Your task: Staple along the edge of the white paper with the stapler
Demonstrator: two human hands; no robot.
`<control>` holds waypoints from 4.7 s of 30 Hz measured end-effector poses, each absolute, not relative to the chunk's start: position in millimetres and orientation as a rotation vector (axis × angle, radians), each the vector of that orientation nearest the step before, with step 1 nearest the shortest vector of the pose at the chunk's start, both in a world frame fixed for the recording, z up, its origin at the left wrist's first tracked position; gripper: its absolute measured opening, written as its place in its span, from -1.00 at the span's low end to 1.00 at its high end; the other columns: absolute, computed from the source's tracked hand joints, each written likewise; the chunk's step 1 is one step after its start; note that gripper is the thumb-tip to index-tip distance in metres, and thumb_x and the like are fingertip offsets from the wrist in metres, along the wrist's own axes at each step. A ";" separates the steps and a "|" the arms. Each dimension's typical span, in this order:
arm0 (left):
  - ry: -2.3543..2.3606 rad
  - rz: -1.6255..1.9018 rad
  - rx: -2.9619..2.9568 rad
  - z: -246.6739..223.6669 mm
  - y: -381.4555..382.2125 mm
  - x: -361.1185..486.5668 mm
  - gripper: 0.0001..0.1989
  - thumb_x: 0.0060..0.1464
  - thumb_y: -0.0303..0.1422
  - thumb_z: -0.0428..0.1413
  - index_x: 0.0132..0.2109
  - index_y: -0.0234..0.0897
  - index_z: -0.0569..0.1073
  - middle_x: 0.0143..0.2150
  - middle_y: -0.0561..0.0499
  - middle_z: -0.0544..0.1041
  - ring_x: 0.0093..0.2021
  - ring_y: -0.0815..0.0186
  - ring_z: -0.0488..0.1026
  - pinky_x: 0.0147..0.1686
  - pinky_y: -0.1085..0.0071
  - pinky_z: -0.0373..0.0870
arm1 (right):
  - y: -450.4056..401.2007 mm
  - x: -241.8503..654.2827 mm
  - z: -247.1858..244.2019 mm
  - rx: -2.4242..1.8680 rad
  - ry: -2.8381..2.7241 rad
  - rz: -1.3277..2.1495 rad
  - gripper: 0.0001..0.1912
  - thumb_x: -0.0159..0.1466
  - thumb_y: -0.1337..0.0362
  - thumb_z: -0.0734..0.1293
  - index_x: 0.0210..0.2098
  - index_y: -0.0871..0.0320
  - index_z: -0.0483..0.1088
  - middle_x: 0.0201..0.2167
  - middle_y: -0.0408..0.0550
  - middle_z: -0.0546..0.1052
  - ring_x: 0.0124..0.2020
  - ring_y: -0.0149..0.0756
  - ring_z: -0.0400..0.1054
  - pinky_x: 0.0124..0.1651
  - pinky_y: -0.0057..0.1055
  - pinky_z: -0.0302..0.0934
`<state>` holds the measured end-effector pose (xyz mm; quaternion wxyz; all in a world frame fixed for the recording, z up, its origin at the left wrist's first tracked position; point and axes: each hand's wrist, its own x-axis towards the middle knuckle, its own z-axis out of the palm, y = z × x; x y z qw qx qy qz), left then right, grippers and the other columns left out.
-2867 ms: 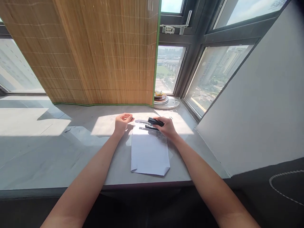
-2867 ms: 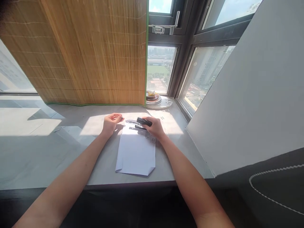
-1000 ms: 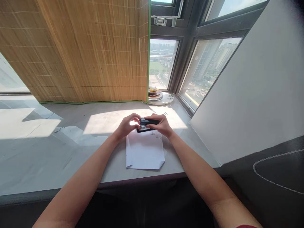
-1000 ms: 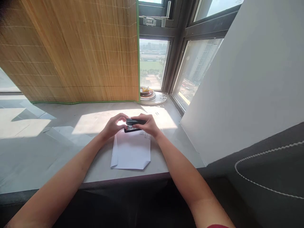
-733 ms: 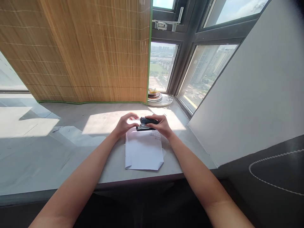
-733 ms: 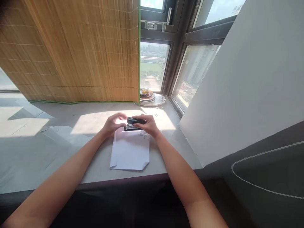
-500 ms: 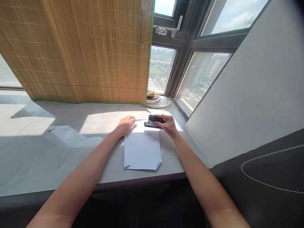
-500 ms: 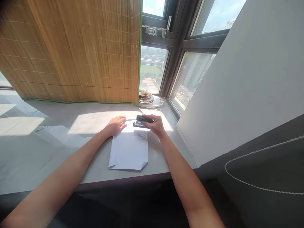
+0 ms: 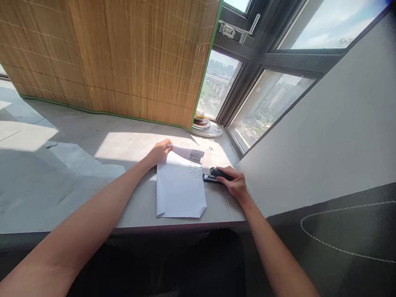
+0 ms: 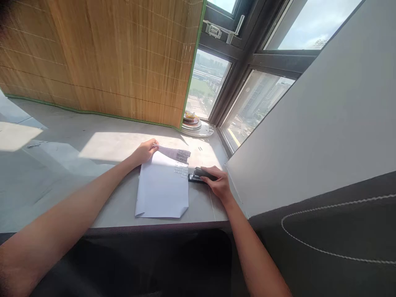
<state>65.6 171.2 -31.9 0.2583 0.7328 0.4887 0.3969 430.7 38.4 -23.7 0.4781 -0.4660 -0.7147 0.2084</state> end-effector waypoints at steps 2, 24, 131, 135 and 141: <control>1.380 0.995 1.996 -28.2 167.5 66.0 -0.89 0.28 -0.31 0.03 -0.21 -0.20 0.40 -0.38 0.00 0.46 -0.36 0.19 0.39 -0.30 0.31 0.34 | 40.4 417.1 -21.7 -1.087 -1.792 0.513 -0.68 0.25 0.17 0.56 0.01 0.00 0.68 -0.21 -0.04 0.70 -0.19 -0.08 0.53 -0.08 -0.05 0.46; 0.361 0.224 2.721 -13.3 97.3 115.6 -0.43 0.41 0.03 0.05 0.49 0.23 0.26 0.63 0.01 -0.04 0.61 -0.12 -0.10 0.53 -0.22 -0.23 | 35.2 397.8 -21.1 -1.015 -2.042 0.063 -0.59 0.45 0.31 0.41 0.23 -0.19 0.54 -0.03 -0.08 0.66 -0.06 -0.11 0.55 -0.01 -0.09 0.34; 0.434 1.402 0.845 5.9 157.7 18.7 -0.36 0.23 -0.23 0.16 -0.56 -0.21 -0.15 -0.61 0.19 -0.22 -0.65 0.45 -0.14 -0.63 0.42 -0.07 | 23.5 382.1 0.3 -1.426 -1.791 0.183 -0.26 0.44 0.06 0.34 0.51 -0.01 0.06 0.08 0.07 0.52 0.13 0.02 0.44 0.22 0.04 0.35; 0.332 1.392 0.866 6.9 163.7 -14.5 -0.23 0.23 -0.04 0.20 -0.60 -0.22 -0.19 -0.61 0.18 -0.38 -0.68 0.43 -0.24 -0.67 0.38 -0.16 | 77.9 404.3 3.9 -1.405 -1.965 0.019 -0.49 0.47 0.12 0.22 0.35 0.12 0.33 0.31 0.21 0.40 0.35 0.06 0.30 0.39 0.08 0.22; 0.232 1.507 0.939 -0.9 167.4 -42.3 -0.21 0.27 0.05 0.15 -0.59 -0.23 -0.19 -0.58 0.16 -0.47 -0.68 0.40 -0.35 -0.70 0.35 -0.23 | 147.0 393.9 -36.4 -1.746 -2.284 0.181 -0.16 0.44 -0.06 0.22 0.53 0.32 0.10 0.57 0.27 0.02 0.60 0.13 -0.14 0.58 0.07 -0.16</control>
